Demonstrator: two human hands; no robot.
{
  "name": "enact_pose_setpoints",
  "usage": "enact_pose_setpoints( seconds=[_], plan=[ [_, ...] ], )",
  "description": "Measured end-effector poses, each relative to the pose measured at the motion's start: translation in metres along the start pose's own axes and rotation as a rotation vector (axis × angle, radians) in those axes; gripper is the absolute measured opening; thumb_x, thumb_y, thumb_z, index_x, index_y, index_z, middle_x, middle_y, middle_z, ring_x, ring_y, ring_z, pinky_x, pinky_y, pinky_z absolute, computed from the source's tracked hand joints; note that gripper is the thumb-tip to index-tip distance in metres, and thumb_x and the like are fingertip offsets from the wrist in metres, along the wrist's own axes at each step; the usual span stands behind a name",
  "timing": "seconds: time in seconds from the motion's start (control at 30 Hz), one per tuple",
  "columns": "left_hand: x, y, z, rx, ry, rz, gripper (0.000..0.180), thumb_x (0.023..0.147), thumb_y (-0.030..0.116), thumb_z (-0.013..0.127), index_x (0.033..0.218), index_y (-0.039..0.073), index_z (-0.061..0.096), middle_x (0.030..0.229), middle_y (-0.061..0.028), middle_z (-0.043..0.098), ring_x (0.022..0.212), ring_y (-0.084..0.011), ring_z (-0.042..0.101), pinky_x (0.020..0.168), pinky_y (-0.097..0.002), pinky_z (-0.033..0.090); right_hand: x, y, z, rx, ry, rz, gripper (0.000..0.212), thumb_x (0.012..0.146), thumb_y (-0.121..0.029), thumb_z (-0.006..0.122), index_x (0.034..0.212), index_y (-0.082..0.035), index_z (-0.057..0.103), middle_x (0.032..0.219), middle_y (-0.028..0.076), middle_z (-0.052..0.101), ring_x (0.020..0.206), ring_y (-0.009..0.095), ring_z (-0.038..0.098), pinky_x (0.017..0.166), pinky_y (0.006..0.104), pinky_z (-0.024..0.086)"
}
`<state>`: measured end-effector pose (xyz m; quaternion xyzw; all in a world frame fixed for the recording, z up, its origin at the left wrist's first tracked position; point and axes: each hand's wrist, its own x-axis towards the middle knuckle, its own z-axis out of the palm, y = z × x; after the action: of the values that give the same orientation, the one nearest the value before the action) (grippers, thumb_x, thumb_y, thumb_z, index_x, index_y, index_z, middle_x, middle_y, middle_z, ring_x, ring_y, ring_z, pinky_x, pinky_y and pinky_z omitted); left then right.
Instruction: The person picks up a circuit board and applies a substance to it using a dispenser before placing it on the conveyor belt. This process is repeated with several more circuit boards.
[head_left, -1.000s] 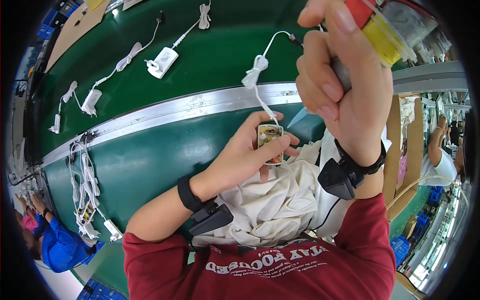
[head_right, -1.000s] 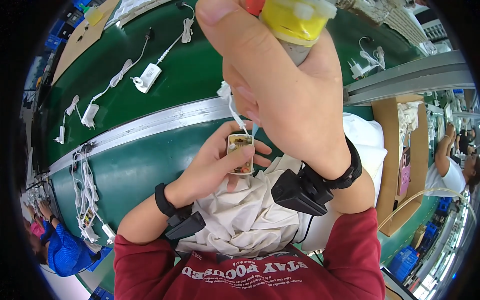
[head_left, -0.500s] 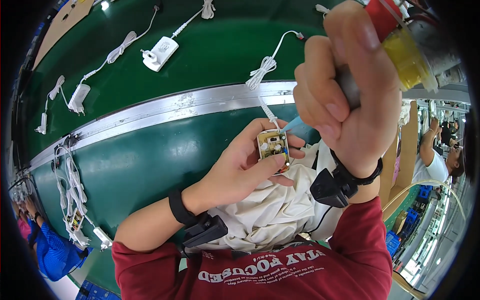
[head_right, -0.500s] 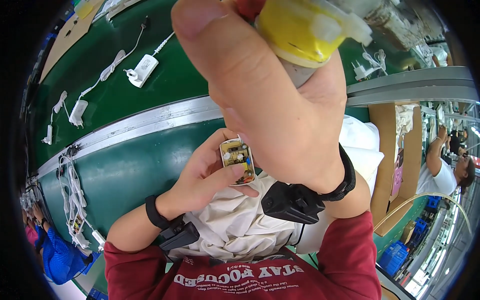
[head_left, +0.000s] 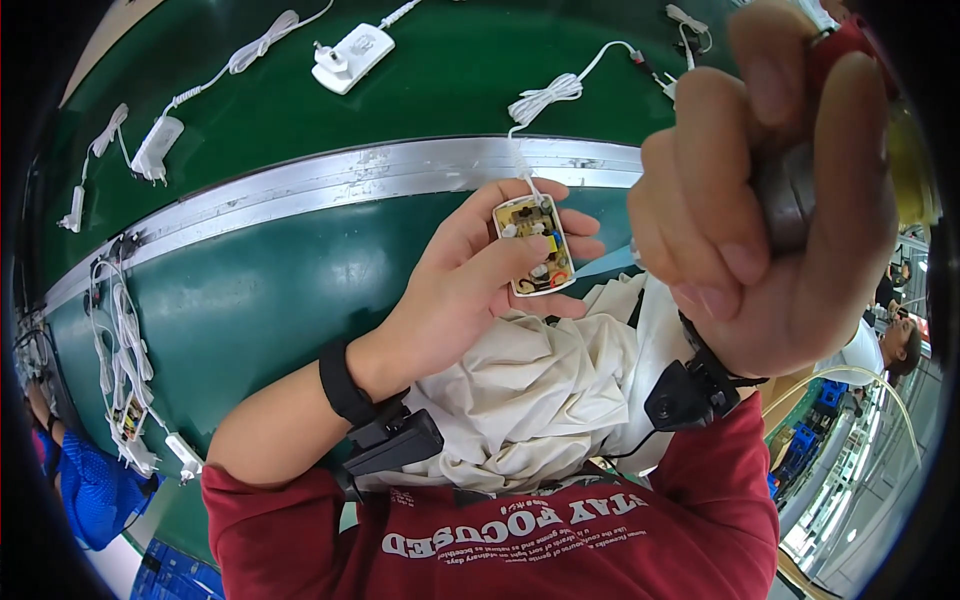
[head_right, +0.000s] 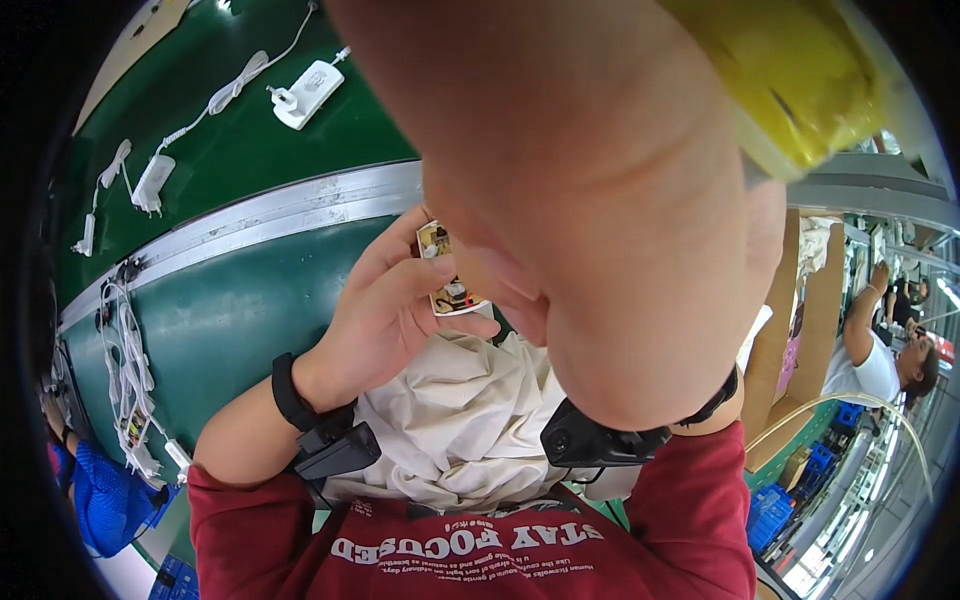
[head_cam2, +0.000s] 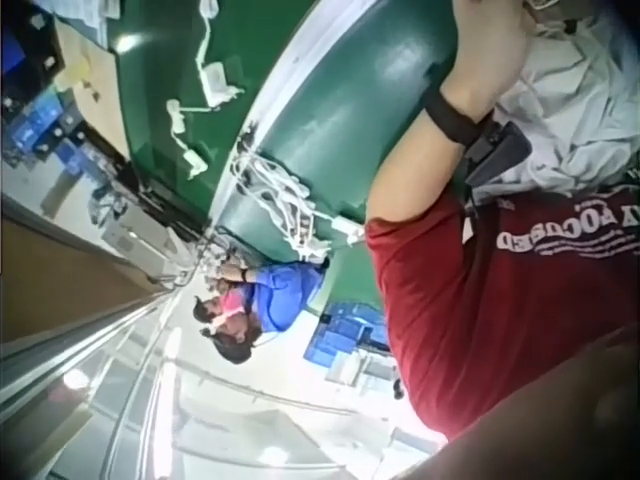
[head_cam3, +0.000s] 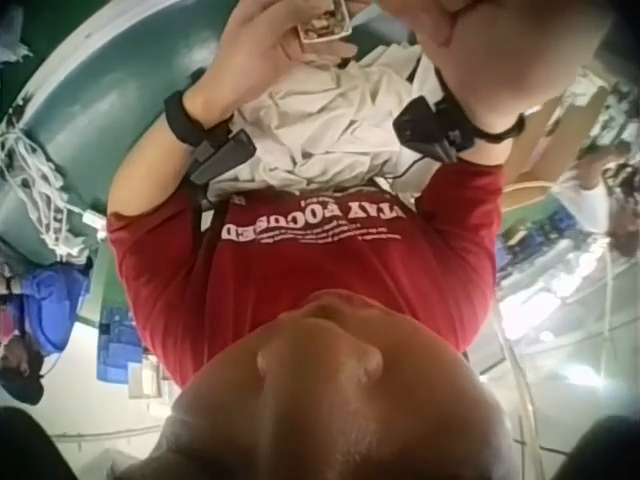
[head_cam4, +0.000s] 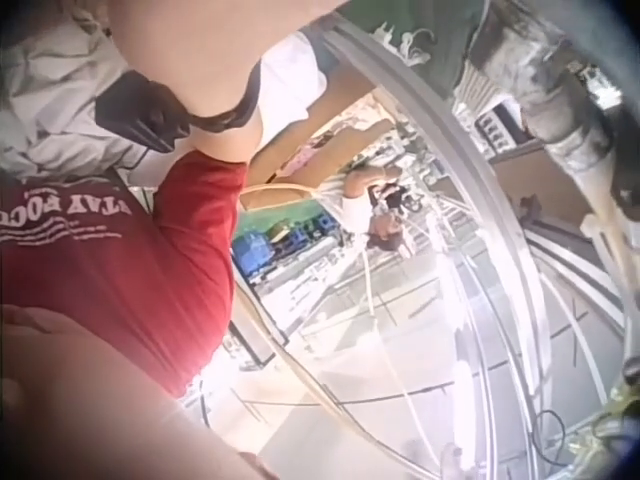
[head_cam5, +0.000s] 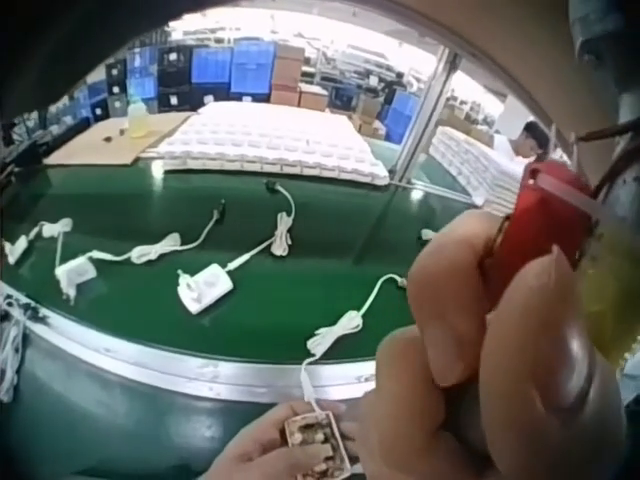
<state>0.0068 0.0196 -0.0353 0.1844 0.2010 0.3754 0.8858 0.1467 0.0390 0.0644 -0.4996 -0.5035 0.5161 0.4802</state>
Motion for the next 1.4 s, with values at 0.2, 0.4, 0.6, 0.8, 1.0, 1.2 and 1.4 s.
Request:
enact_pose_setpoints(
  seconds=[0.2, 0.4, 0.6, 0.8, 1.0, 1.2, 1.4],
  plan=[
    [-0.003, -0.003, -0.009, -0.042, -0.035, 0.018, 0.035, 0.097, 0.009, 0.045, 0.131, 0.003, 0.039, 0.125, -0.0174, 0.052, 0.116, -0.0259, 0.055, 0.086, -0.0416, 0.057, 0.002, 0.01, 0.004, -0.019, -0.016, 0.01, 0.036, 0.1, -0.035, 0.041, 0.112, -0.001, 0.046, 0.052, -0.004, 0.032, 0.037, 0.004, 0.027, 0.036, 0.0202, 0.024],
    [-0.002, -0.009, -0.015, -0.172, -0.079, 0.002, 0.036, 0.098, 0.013, 0.045, 0.131, 0.002, 0.037, 0.127, -0.0172, 0.051, 0.119, -0.0256, 0.053, 0.092, -0.0445, 0.053, -0.002, 0.014, 0.003, -0.034, -0.03, 0.014, 0.038, 0.1, -0.036, 0.041, 0.113, -0.001, 0.045, 0.052, -0.004, 0.032, 0.037, 0.004, 0.027, 0.036, 0.0201, 0.024],
    [-0.005, -0.014, -0.023, -0.321, -0.179, -0.018, 0.036, 0.099, 0.018, 0.043, 0.131, 0.002, 0.036, 0.128, -0.0168, 0.049, 0.121, -0.0243, 0.051, 0.099, -0.0474, 0.048, -0.012, 0.016, 0.01, -0.035, -0.051, 0.018, 0.039, 0.1, -0.037, 0.04, 0.115, -0.001, 0.044, 0.052, -0.005, 0.032, 0.037, 0.004, 0.027, 0.036, 0.02, 0.024],
    [-0.004, -0.011, -0.021, -0.287, -0.171, -0.041, 0.036, 0.1, 0.019, 0.042, 0.131, 0.003, 0.037, 0.128, -0.0162, 0.049, 0.12, -0.0235, 0.052, 0.099, -0.0469, 0.048, -0.01, 0.015, 0.015, -0.028, -0.055, 0.006, 0.04, 0.101, -0.038, 0.04, 0.116, 0.0, 0.043, 0.052, -0.005, 0.032, 0.038, 0.004, 0.026, 0.036, 0.0199, 0.024],
    [0.007, -0.004, -0.006, -0.22, -0.091, -0.043, 0.036, 0.098, 0.016, 0.045, 0.13, 0.002, 0.039, 0.124, -0.0154, 0.051, 0.117, -0.023, 0.053, 0.097, -0.0467, 0.049, 0.003, 0.001, 0.009, 0.004, -0.048, -0.043, 0.042, 0.101, -0.038, 0.04, 0.117, 0.0, 0.042, 0.052, -0.005, 0.032, 0.038, 0.004, 0.026, 0.036, 0.0198, 0.024],
    [0.062, 0.028, 0.014, 0.621, -0.118, 0.42, 0.032, 0.091, 0.014, 0.054, 0.118, -0.002, 0.047, 0.114, -0.0167, 0.053, 0.105, -0.0234, 0.057, 0.081, -0.0386, 0.054, 0.005, -0.038, 0.014, 0.046, -0.084, -0.138, 0.043, 0.101, -0.039, 0.039, 0.118, 0.0, 0.041, 0.052, -0.005, 0.032, 0.038, 0.004, 0.026, 0.036, 0.0197, 0.024],
    [0.075, 0.07, 0.045, 1.108, 0.07, 0.398, 0.029, 0.088, 0.017, 0.058, 0.11, 0.0, 0.052, 0.109, -0.0143, 0.058, 0.096, -0.0216, 0.06, 0.071, -0.0327, 0.053, 0.011, -0.048, 0.016, 0.041, -0.013, -0.22, 0.043, 0.1, -0.039, 0.04, 0.117, 0.0, 0.042, 0.054, -0.004, 0.032, 0.038, 0.004, 0.027, 0.037, 0.0201, 0.025]
  ],
)
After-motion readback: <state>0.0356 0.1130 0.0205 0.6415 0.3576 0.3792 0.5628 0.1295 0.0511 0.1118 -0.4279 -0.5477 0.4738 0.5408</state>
